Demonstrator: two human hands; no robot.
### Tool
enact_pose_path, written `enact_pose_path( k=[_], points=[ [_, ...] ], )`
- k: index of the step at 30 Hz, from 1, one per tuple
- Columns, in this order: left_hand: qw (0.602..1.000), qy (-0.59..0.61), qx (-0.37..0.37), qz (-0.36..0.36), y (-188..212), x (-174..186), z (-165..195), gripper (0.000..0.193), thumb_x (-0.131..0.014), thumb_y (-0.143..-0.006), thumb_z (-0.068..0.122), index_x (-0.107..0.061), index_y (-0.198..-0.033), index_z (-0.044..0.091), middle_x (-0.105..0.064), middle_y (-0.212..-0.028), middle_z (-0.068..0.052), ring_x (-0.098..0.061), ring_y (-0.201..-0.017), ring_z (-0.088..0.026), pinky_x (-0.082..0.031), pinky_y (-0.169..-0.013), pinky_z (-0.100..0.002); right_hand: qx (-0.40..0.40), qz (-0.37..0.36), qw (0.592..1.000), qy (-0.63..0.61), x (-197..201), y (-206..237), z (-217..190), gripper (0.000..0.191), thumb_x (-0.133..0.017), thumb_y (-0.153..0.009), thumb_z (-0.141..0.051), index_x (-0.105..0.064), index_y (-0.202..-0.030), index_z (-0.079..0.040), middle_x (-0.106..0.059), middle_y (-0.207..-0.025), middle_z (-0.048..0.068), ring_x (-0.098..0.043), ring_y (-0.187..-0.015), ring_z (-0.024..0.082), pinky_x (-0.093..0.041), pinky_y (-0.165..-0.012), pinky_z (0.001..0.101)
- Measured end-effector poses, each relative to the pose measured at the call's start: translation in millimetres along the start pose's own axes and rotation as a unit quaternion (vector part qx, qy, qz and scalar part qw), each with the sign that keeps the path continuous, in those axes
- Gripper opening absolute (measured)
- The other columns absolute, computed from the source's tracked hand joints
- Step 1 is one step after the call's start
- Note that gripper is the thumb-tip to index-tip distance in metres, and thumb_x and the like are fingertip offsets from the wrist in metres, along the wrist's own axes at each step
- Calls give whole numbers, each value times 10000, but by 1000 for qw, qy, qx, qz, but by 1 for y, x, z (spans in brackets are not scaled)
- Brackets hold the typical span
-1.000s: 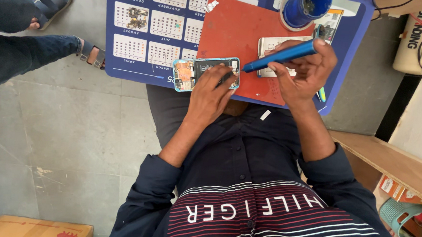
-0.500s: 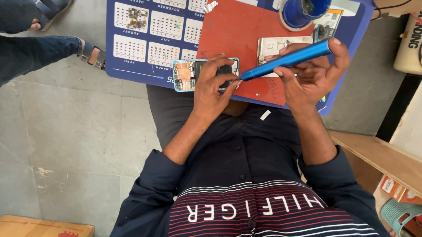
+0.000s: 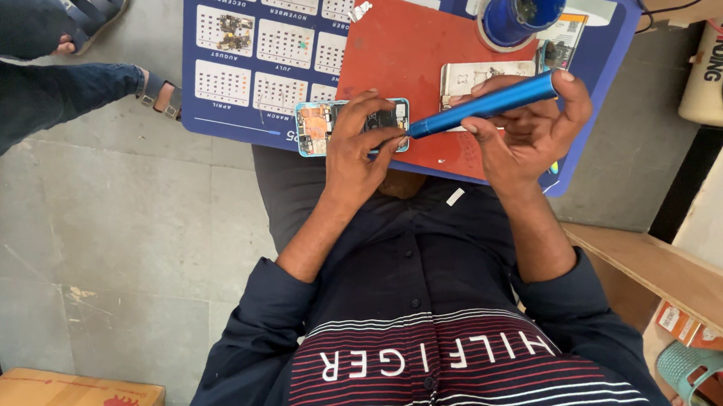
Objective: The person disassembles a smartphone, removes the battery, and uses a blue pen-like tool to clean the internal components. They then reassemble the phone, connect a charging cable, and test the device by turning it on and off.
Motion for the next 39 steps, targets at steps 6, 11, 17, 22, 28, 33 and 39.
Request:
enact_pose_path(
  k=[6,11,17,22,28,33,39],
  points=[
    [1000,14,8,1,0,-10,-2,120,-854,-815,84,-798,-921,93,-654,-1257,-54,-545,-1369,-308,-473,-1136,-438,16,-4,1000,0,5,0,4,830,-748,-1031,44,-206,-1571,-275,-689,-1109,232,-777,-970,305,-649,-845,383],
    [1000,18,12,3,1,-10,-4,120,-860,-804,87,-794,-905,92,-654,-1258,-51,-541,-1371,-305,-470,-1139,-443,13,-13,1000,-11,4,-1,4,815,-732,-1040,42,-205,-1571,-281,-684,-1132,234,-776,-991,304,-651,-864,385],
    [1000,-4,3,-2,-1,-12,-3,128,-867,-795,95,-781,-890,95,-658,-1250,-49,-542,-1370,-308,-468,-1131,-450,10,-28,1000,-2,3,1,1,802,-737,-1036,42,-220,-1557,-282,-680,-1145,227,-766,-998,289,-664,-848,360],
    [999,-23,-29,-4,-3,-16,-3,267,-872,-801,158,-754,-1028,82,-652,-1265,-67,-550,-1346,-314,-456,-1126,-469,20,-22,1000,5,7,1,8,801,-744,-1016,48,-239,-1549,-274,-672,-1144,234,-759,-989,301,-645,-839,364],
    [980,-161,-92,-70,6,-23,-9,441,-807,-899,276,-675,-1267,70,-559,-1389,-117,-490,-1394,-330,-379,-1182,-540,15,0,999,32,13,0,25,815,-762,-1031,72,-242,-1568,-252,-660,-1173,231,-754,-1030,303,-691,-866,369],
    [965,-207,-114,-117,15,-32,-17,461,-766,-909,296,-653,-1303,84,-522,-1451,-141,-446,-1431,-331,-345,-1202,-564,30,-20,999,33,12,2,33,812,-776,-1001,60,-260,-1555,-235,-656,-1197,223,-747,-1027,284,-678,-855,356],
    [963,-213,-117,-119,17,-38,-21,440,-750,-932,279,-640,-1323,111,-518,-1469,-129,-444,-1439,-314,-342,-1213,-555,40,-30,998,28,10,0,37,805,-772,-997,58,-267,-1551,-234,-662,-1202,218,-746,-1025,280,-676,-837,347]
  ],
)
Point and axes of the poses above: each hand's wrist, its own y-axis away from the middle knuckle, its own x-axis out of the back of the hand, z = x × y, the point moved 1 cm from there along -y, towards the middle knuckle
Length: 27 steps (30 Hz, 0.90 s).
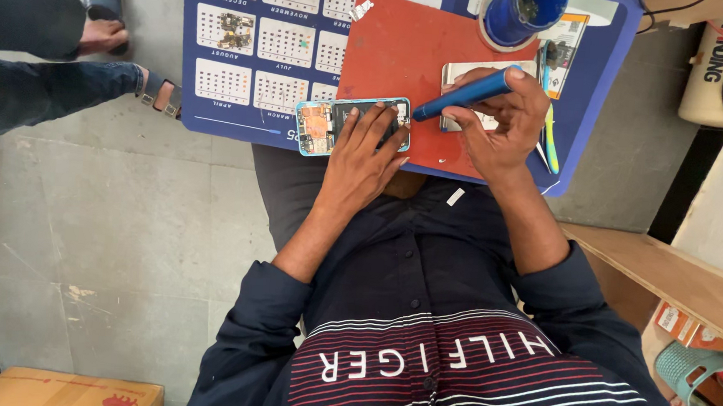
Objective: The person disassembles a smartphone, removes the battery, and uses a blue pen-like tool to clean the internal components. They then reassemble the phone, connect a charging cable, and test the device by turning it on and off.
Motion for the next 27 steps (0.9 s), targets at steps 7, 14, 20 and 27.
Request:
enact_pose_path(
  k=[7,14,20,27],
  points=[
    [1000,-7,0,-2,-2,0,0,444,-748,-932,270,-638,-1333,113,-515,-1474,-122,-447,-1437,-307,-347,-1210,-550,5,-6,1000,-7,-1,-2,2,804,-770,-997,60,-269,-1550,-239,-658,-1195,218,-745,-1018,283,-676,-842,350],
    [1000,-8,-5,-5,-3,1,-1,458,-743,-934,259,-634,-1353,110,-519,-1482,-128,-448,-1439,-312,-355,-1206,-542,71,-43,995,62,-2,-5,-3,827,-813,-950,46,-281,-1525,-221,-681,-1143,231,-752,-1040,326,-666,-809,371],
    [1000,-10,-5,-4,-3,0,-2,447,-742,-944,257,-636,-1357,122,-524,-1481,-119,-453,-1439,-308,-363,-1212,-537,115,-56,985,114,-3,-8,-10,825,-868,-906,4,-328,-1492,-209,-702,-1090,232,-762,-977,331,-648,-786,378],
    [1000,-8,-1,-12,-3,2,-1,457,-742,-935,247,-640,-1365,127,-520,-1486,-106,-447,-1447,-295,-358,-1216,-533,98,-68,987,104,-4,-9,-9,795,-813,-945,12,-309,-1508,-234,-705,-1120,219,-765,-1008,337,-650,-810,387]
  ],
)
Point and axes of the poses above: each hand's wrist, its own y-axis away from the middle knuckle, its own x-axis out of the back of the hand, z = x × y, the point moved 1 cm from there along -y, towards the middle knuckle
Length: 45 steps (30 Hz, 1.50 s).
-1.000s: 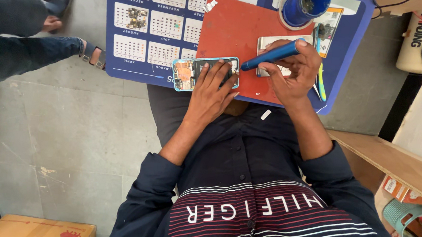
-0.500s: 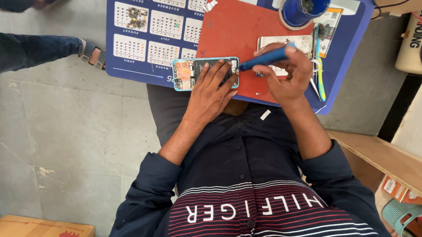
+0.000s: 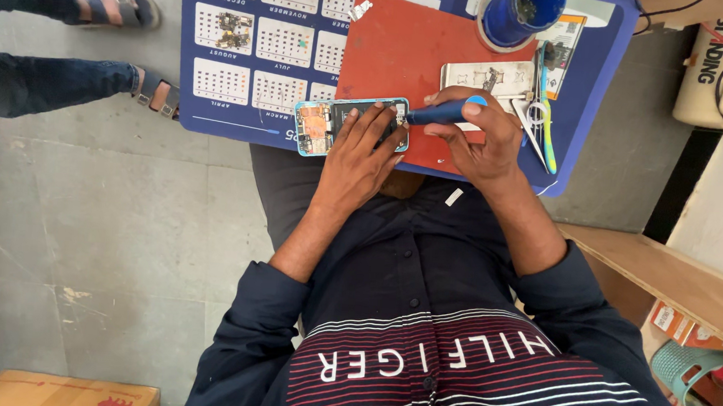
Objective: The person disassembles a smartphone, removes the battery, and uses a blue pen-like tool to clean the internal components. They then reassemble the phone, connect a charging cable, and test the device by turning it on and off.
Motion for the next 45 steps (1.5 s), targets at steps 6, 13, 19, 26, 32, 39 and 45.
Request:
enact_pose_path(
  k=[6,13,19,26,32,39,45],
  points=[
    [1000,0,0,-2,-1,3,-1,471,-742,-934,246,-632,-1378,132,-514,-1487,-104,-442,-1450,-292,-359,-1218,-533,6,2,1000,8,-1,-2,0,805,-824,-935,-11,-306,-1511,-231,-704,-1116,225,-765,-1000,329,-656,-792,381],
    [1000,-2,1,-3,-3,4,-2,469,-745,-932,249,-630,-1373,133,-517,-1484,-101,-442,-1450,-290,-363,-1215,-536,14,-5,999,37,-1,-5,-3,795,-849,-925,-38,-317,-1484,-226,-711,-1116,209,-775,-963,312,-646,-758,350],
    [1000,-5,-3,-1,-3,4,-2,474,-747,-934,247,-625,-1376,129,-511,-1491,-107,-441,-1450,-293,-364,-1213,-537,25,-3,998,57,-3,-8,-3,789,-870,-912,-59,-322,-1460,-209,-720,-1096,196,-772,-928,294,-614,-703,336],
    [1000,2,-6,1,-2,6,-4,483,-753,-923,229,-624,-1377,121,-509,-1492,-109,-436,-1455,-298,-364,-1212,-539,40,2,996,80,-4,-10,-6,789,-891,-909,-88,-321,-1442,-201,-722,-1067,185,-767,-892,296,-608,-676,343],
    [1000,3,-3,-4,-3,5,-4,481,-742,-930,223,-626,-1387,128,-505,-1497,-104,-430,-1461,-292,-362,-1215,-536,44,2,996,82,-2,-15,-5,771,-898,-920,-105,-329,-1431,-198,-719,-1037,158,-770,-869,275,-614,-668,330],
    [1000,1,-8,-7,-2,7,-6,472,-713,-940,181,-624,-1400,123,-504,-1514,-108,-427,-1469,-296,-365,-1214,-529,50,-4,995,90,-4,-16,-9,743,-904,-908,-114,-364,-1408,-220,-720,-1020,131,-770,-855,259,-591,-642,323],
    [1000,-2,-11,3,-1,7,-6,434,-704,-950,171,-644,-1376,110,-511,-1508,-113,-432,-1467,-301,-370,-1214,-528,54,-12,995,89,-7,-16,-12,707,-905,-911,-122,-377,-1370,-226,-714,-1040,132,-767,-877,273,-601,-660,334]
  ],
)
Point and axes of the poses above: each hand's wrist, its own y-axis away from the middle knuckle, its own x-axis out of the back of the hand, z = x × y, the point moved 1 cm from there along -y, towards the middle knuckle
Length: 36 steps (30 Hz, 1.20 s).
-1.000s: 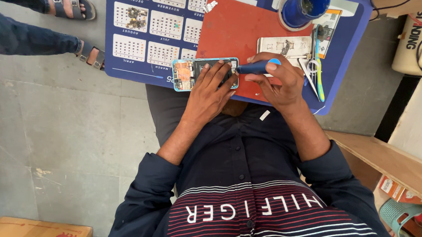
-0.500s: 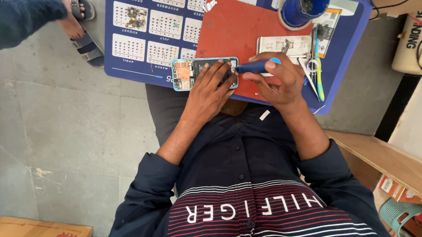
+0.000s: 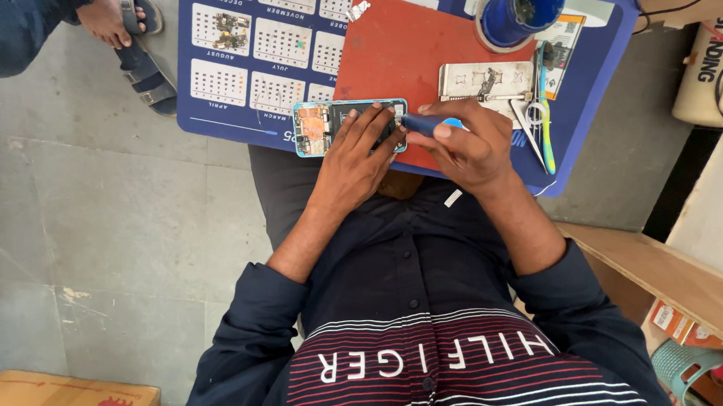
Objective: The person disassembles a smartphone, removes the battery, and uses a blue pen-like tool to clean the internal components. They then reassemble the phone, connect a charging cable, and test the device by turning it on and off.
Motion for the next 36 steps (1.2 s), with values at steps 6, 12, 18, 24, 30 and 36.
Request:
enact_pose_path(
  k=[6,12,18,24,30,36],
  points=[
    [1000,3,-3,7,-3,-1,-1,417,-701,-938,162,-656,-1349,108,-522,-1494,-117,-446,-1454,-305,-375,-1209,-527,5,-4,1000,-17,-2,1,2,699,-903,-892,-85,-388,-1340,-234,-713,-1052,143,-768,-887,283,-614,-669,337],
    [1000,3,-7,12,-7,-1,-2,410,-701,-943,154,-660,-1347,98,-527,-1492,-121,-456,-1448,-311,-381,-1210,-519,0,7,999,-40,-6,6,5,703,-872,-906,-28,-369,-1347,-242,-713,-1100,163,-771,-924,301,-635,-705,351],
    [1000,20,-11,11,-9,2,-3,457,-706,-941,146,-622,-1386,82,-530,-1487,-120,-460,-1445,-314,-372,-1215,-511,-109,29,981,-157,10,19,12,796,-696,-1029,73,-236,-1553,-311,-695,-1173,215,-743,-1016,293,-627,-841,374],
    [999,46,-2,8,-10,3,-3,509,-706,-932,134,-589,-1421,54,-536,-1483,-110,-466,-1447,-312,-369,-1226,-504,-322,153,910,-212,60,46,25,590,-653,-1188,-160,-297,-1651,-82,-636,-1061,108,-619,-863,182,-563,-804,301],
    [1000,6,-17,5,-10,2,-3,445,-696,-927,131,-630,-1366,102,-535,-1472,-125,-471,-1427,-318,-386,-1205,-518,-360,23,933,-23,66,57,36,344,-707,-1076,-112,-617,-1390,-3,-645,-1044,105,-589,-859,204,-504,-775,355],
    [1000,-1,-17,2,-6,-1,-3,458,-691,-932,125,-634,-1386,111,-535,-1477,-124,-471,-1431,-316,-391,-1204,-522,-332,-120,934,49,50,52,20,370,-759,-967,-86,-657,-1319,-32,-634,-1063,152,-648,-928,363,-529,-811,424]
  ],
)
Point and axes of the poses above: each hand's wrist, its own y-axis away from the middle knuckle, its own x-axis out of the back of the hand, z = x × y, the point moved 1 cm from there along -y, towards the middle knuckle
